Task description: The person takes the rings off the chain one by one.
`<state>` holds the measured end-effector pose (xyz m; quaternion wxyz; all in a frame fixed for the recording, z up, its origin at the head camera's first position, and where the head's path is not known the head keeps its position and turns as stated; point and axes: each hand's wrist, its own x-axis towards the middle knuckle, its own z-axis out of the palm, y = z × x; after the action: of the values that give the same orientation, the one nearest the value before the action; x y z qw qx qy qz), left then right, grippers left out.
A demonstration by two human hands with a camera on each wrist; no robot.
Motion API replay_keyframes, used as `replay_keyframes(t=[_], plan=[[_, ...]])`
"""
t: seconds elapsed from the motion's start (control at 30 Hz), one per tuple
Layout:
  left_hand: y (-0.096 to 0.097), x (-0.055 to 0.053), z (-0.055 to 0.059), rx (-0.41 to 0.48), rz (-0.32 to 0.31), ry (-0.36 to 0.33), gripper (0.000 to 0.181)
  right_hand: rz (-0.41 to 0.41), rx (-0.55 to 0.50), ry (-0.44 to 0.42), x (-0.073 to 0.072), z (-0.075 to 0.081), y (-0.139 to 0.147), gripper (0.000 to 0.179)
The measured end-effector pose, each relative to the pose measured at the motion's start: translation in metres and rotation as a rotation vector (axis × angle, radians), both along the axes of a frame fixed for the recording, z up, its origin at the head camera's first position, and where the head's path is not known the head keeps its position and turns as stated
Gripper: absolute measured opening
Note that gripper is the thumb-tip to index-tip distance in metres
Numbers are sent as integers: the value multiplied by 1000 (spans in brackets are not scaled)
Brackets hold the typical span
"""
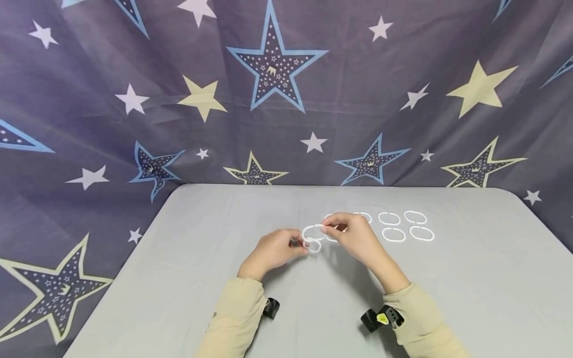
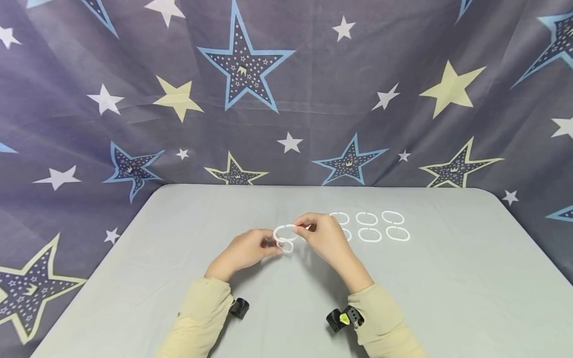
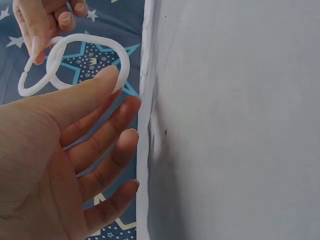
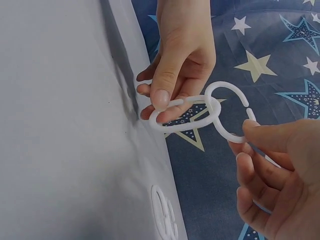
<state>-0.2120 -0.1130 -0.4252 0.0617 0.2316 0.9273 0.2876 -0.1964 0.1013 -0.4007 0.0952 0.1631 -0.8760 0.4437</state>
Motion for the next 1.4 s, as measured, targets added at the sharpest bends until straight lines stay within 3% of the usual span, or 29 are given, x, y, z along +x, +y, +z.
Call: replay_keyframes(t=[0.5,1.0,1.4], plan=[[-10,-4,2,43,61,-20,6,-29,-2,6,0,0,3,8],[-19,-4,19,191,132,-23,8,-26,27,-5,0,-2,2,7],[-18,-7,20,195,105,20,14,-20,37,-34,-2,-2,0,7]])
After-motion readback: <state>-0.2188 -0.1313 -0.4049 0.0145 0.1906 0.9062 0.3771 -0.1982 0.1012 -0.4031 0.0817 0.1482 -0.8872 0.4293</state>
